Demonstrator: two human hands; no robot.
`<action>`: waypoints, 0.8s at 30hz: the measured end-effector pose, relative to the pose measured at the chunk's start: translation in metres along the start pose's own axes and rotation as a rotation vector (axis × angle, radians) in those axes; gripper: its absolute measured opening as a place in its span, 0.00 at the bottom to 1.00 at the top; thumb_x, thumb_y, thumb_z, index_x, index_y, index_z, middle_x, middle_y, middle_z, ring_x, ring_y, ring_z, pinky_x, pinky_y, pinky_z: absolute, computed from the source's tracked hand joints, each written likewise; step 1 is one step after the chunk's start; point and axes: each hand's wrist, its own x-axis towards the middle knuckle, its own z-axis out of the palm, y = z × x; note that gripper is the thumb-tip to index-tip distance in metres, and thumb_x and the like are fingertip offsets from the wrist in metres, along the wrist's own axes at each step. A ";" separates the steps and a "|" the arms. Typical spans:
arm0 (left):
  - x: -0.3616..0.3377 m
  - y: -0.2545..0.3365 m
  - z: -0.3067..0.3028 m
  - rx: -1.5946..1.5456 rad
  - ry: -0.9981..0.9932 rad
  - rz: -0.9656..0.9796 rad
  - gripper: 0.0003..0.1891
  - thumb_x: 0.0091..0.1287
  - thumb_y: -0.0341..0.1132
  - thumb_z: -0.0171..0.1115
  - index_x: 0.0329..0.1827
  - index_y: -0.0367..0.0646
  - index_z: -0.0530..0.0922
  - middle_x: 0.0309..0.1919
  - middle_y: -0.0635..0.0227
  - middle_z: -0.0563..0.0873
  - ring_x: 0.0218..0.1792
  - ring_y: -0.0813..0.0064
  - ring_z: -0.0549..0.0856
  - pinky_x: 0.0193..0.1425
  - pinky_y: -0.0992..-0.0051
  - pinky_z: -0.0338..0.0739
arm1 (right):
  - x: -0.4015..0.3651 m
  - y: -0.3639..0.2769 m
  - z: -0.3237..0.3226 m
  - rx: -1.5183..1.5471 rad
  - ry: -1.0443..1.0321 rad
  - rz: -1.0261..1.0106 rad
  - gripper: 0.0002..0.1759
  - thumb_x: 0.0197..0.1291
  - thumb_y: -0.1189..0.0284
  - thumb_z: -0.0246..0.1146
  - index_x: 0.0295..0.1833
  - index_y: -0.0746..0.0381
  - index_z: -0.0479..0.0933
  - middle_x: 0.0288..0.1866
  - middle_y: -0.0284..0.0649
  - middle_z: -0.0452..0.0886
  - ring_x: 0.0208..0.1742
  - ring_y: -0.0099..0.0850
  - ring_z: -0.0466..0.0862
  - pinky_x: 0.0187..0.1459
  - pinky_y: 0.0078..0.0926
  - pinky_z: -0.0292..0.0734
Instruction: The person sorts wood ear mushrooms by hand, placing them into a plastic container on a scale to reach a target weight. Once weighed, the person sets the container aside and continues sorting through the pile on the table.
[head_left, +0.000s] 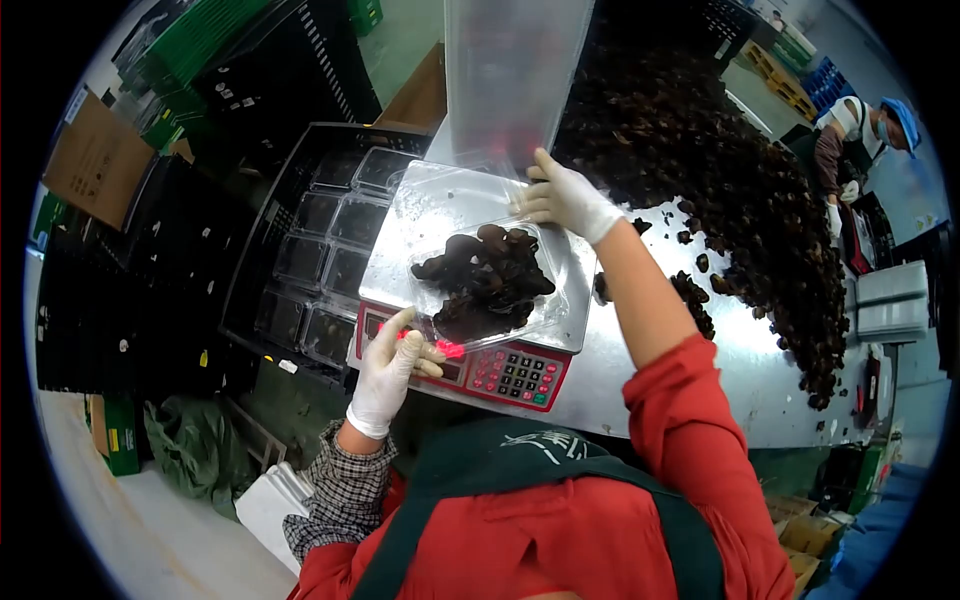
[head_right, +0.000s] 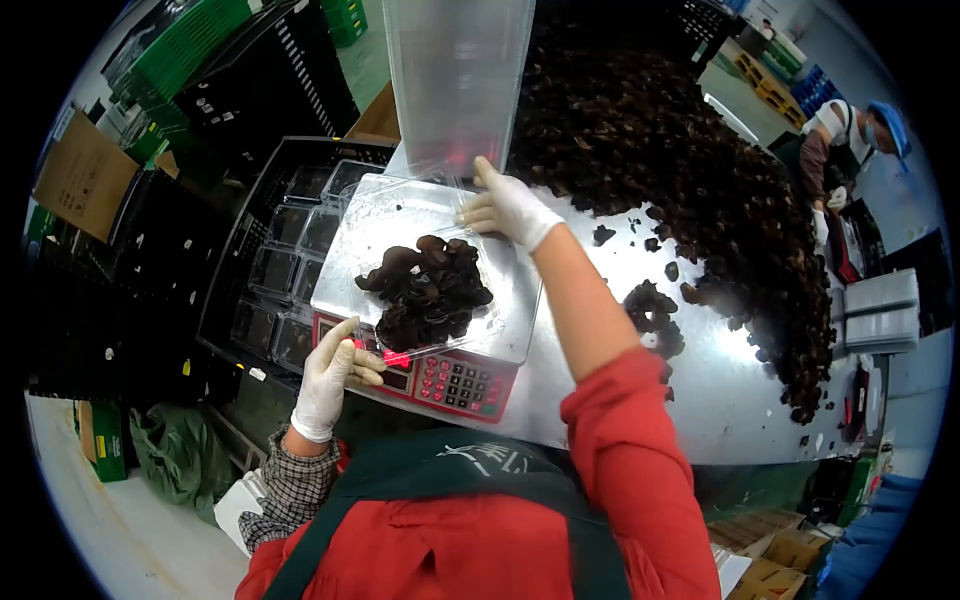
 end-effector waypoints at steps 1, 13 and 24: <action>0.001 0.000 0.002 -0.038 -0.006 0.009 0.39 0.73 0.57 0.49 0.71 0.27 0.58 0.34 0.54 0.86 0.31 0.72 0.87 0.39 0.78 0.81 | 0.011 0.003 0.008 0.121 -0.006 0.017 0.43 0.73 0.45 0.41 0.74 0.72 0.49 0.51 0.55 0.80 0.53 0.41 0.82 0.54 0.34 0.79; 0.013 0.000 0.003 -0.400 -0.013 -0.136 0.17 0.66 0.28 0.60 0.53 0.30 0.67 0.33 0.56 0.85 0.34 0.67 0.87 0.41 0.73 0.83 | -0.142 0.051 -0.005 -0.850 -0.012 -0.261 0.37 0.57 0.68 0.70 0.68 0.69 0.63 0.47 0.45 0.79 0.42 0.32 0.83 0.45 0.28 0.80; 0.018 -0.010 -0.003 -0.201 -0.086 -0.063 0.15 0.58 0.22 0.60 0.45 0.37 0.67 0.30 0.67 0.79 0.30 0.84 0.76 0.32 0.82 0.72 | -0.131 0.074 0.001 0.126 -0.053 0.114 0.07 0.57 0.84 0.56 0.40 0.64 0.67 0.28 0.42 0.78 0.20 0.25 0.77 0.21 0.20 0.72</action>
